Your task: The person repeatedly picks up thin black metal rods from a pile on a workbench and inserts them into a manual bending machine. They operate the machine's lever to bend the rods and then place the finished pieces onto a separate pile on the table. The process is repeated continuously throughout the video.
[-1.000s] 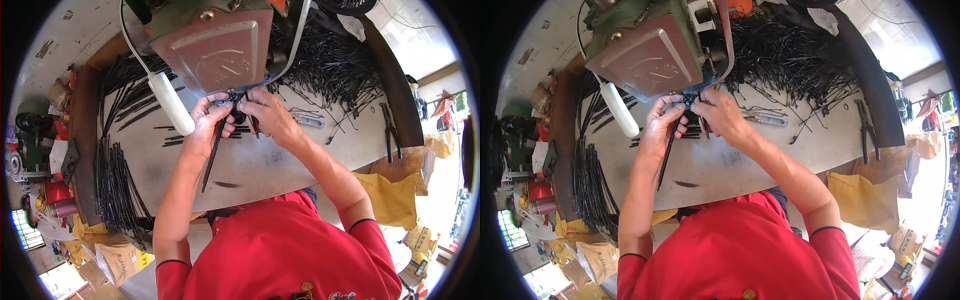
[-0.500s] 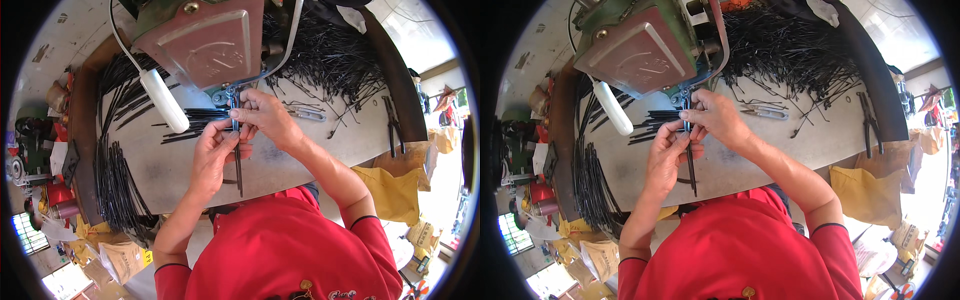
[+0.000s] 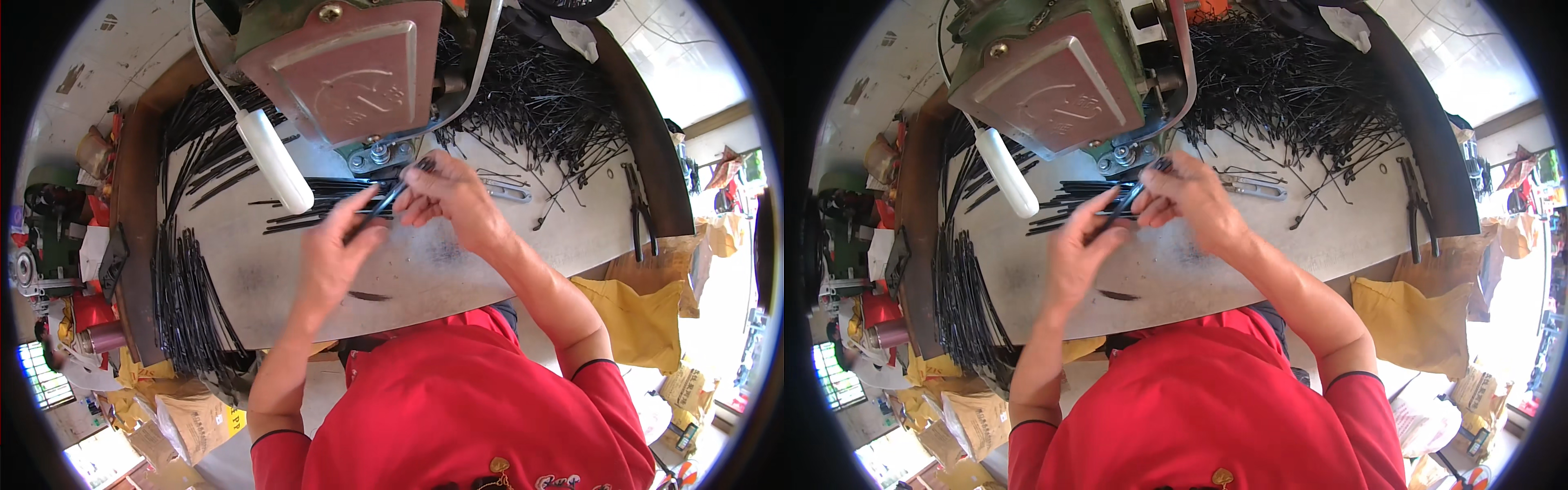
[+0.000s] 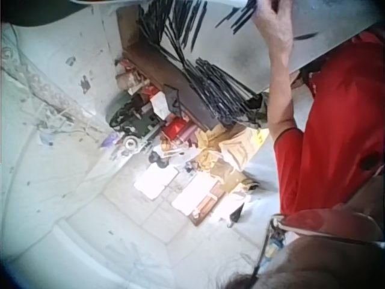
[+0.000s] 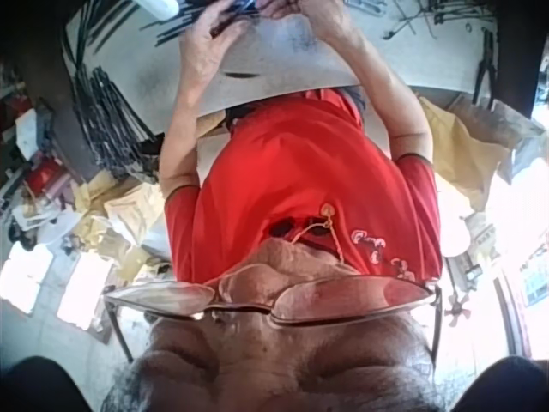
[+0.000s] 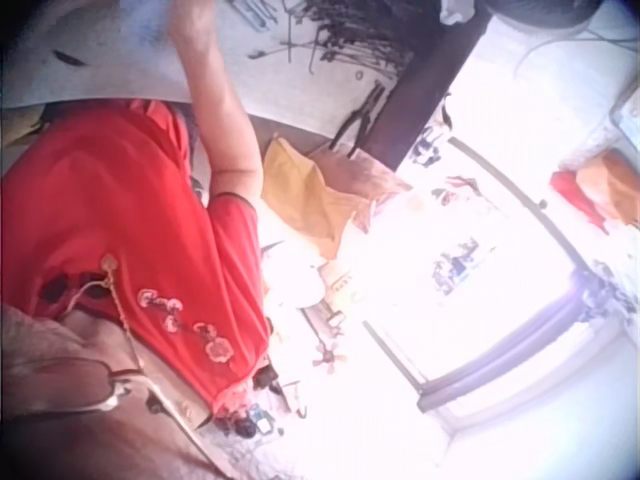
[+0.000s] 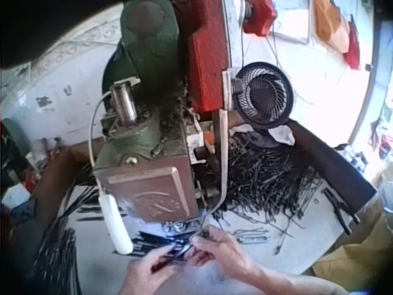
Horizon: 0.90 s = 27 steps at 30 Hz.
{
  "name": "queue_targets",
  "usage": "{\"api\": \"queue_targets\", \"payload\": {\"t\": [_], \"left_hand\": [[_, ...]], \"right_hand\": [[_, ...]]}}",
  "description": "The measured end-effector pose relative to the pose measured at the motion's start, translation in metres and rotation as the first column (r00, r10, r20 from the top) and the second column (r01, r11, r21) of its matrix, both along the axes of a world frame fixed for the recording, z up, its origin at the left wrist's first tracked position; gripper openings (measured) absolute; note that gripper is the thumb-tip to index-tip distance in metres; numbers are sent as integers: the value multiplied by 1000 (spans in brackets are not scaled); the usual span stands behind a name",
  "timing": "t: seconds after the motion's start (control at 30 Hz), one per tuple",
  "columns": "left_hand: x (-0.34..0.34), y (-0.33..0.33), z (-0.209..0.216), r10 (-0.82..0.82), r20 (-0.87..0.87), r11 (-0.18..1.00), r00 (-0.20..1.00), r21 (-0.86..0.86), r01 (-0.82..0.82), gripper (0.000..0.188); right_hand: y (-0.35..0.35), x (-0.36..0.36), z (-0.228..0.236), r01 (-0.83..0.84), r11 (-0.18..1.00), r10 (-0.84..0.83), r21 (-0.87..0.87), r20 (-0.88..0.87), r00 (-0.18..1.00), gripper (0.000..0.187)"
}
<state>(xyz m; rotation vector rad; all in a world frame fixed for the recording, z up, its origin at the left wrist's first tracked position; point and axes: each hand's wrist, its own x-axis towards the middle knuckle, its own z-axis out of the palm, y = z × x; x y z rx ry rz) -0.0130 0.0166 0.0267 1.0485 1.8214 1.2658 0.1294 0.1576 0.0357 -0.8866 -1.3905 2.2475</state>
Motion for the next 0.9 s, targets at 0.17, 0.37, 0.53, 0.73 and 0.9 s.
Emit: {"api": "queue_targets", "payload": {"t": [0.17,0.37,0.53,0.73,0.9], "left_hand": [[-45,19,-2,230,357,949,906,125,-290,28],[-28,38,-1,210,494,895,844,250,-369,20],[-21,45,-2,198,488,880,850,293,-373,18],[-18,48,-4,215,514,865,831,295,-407,18],[-20,46,-1,208,526,877,825,273,-395,18]], "right_hand": [[14,-7,-6,173,976,-195,-131,-185,963,25],[8,-11,-18,252,949,-302,-192,-308,902,28],[6,-11,-24,311,922,-376,-229,-346,860,28],[7,-13,-33,312,916,-392,-250,-398,829,26],[6,-13,-33,335,911,-406,-242,-369,836,25]]}}
